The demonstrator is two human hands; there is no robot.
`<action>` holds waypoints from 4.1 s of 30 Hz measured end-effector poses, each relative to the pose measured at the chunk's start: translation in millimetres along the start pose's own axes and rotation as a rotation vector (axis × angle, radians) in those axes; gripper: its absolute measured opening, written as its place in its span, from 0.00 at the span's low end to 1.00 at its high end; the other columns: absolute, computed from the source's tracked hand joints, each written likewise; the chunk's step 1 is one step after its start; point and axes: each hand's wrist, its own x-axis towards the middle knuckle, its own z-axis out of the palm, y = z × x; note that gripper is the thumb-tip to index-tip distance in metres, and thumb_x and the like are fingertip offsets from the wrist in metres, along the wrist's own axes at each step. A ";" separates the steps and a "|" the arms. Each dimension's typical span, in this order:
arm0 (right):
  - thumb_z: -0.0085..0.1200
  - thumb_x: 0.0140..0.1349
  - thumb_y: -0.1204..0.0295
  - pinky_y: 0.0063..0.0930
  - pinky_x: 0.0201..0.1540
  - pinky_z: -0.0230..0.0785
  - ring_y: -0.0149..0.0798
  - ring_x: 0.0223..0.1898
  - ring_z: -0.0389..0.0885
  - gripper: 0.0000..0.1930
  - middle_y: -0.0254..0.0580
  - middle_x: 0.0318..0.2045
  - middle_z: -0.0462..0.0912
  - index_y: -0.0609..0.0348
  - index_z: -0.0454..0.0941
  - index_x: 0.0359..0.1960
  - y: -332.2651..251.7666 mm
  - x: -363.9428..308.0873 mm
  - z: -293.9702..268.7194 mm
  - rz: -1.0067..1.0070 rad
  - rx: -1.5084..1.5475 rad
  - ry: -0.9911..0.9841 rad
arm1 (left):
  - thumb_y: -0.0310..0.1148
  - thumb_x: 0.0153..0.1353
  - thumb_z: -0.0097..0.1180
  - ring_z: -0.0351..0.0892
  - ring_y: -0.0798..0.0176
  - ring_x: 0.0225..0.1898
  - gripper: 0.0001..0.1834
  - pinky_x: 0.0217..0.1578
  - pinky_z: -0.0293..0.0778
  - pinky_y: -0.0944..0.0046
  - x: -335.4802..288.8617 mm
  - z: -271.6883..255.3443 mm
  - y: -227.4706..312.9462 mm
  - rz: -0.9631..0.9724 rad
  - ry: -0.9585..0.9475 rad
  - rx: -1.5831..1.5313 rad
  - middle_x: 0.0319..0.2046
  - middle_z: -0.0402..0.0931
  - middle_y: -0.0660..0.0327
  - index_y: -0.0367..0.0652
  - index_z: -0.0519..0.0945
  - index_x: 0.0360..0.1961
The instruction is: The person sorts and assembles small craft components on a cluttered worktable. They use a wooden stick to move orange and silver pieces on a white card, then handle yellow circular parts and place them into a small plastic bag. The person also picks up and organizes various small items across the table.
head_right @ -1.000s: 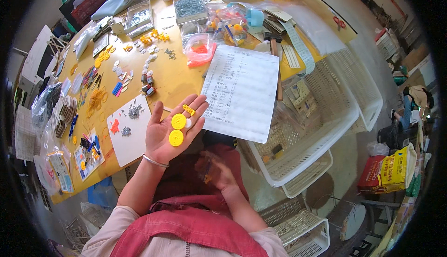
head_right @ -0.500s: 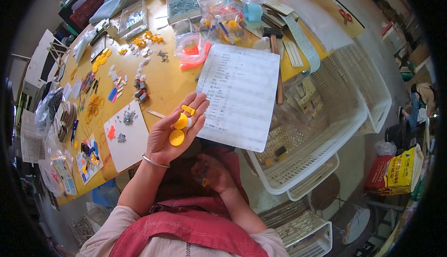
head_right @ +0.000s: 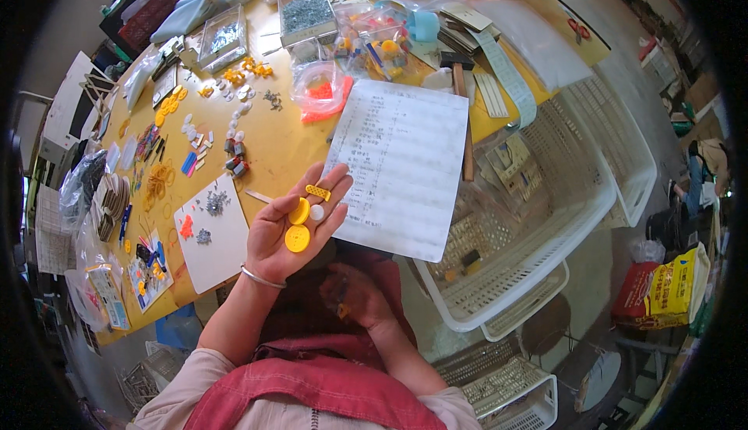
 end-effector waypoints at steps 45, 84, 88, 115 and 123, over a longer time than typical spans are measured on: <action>0.56 0.74 0.56 0.40 0.55 0.80 0.48 0.53 0.85 0.32 0.54 0.52 0.85 0.63 0.66 0.72 2.3 -1.2 -4.8 0.001 0.015 -0.006 | 0.25 0.75 0.45 0.59 0.46 0.79 0.23 0.77 0.61 0.43 -1.6 -3.1 -2.6 -0.073 0.070 -0.122 0.76 0.64 0.47 0.34 0.73 0.69; 0.67 0.57 0.77 0.49 0.43 0.67 0.58 0.41 0.77 0.22 0.49 0.39 0.78 0.59 0.73 0.52 40.8 -13.0 81.5 -1.012 -1.847 0.422 | 0.47 0.82 0.41 0.59 0.68 0.18 0.24 0.20 0.58 0.66 -79.2 -59.1 -68.9 0.411 0.348 0.591 0.21 0.66 0.61 0.45 0.68 0.28; 0.69 0.56 0.76 0.48 0.44 0.68 0.57 0.42 0.77 0.24 0.48 0.40 0.79 0.60 0.73 0.53 48.6 -14.8 82.9 -1.001 -1.855 0.383 | 0.48 0.82 0.41 0.62 0.68 0.21 0.24 0.23 0.60 0.66 -90.3 -66.3 -61.9 0.413 0.303 0.506 0.24 0.68 0.61 0.45 0.69 0.29; 0.67 0.59 0.71 0.54 0.42 0.69 0.62 0.43 0.79 0.24 0.54 0.42 0.80 0.62 0.71 0.54 62.5 -15.6 93.7 -0.908 -1.831 0.417 | 0.49 0.85 0.29 0.81 0.54 0.49 0.31 0.61 0.72 0.53 -127.9 -72.8 -74.5 0.561 0.201 0.737 0.45 0.84 0.47 0.36 0.79 0.38; 0.67 0.60 0.69 0.54 0.43 0.70 0.63 0.44 0.78 0.22 0.55 0.44 0.79 0.62 0.71 0.51 67.3 -16.4 82.3 -0.861 -1.821 0.438 | 0.49 0.85 0.29 0.81 0.55 0.52 0.31 0.62 0.71 0.54 -135.7 -76.0 -78.1 0.550 0.121 0.744 0.49 0.84 0.46 0.34 0.80 0.45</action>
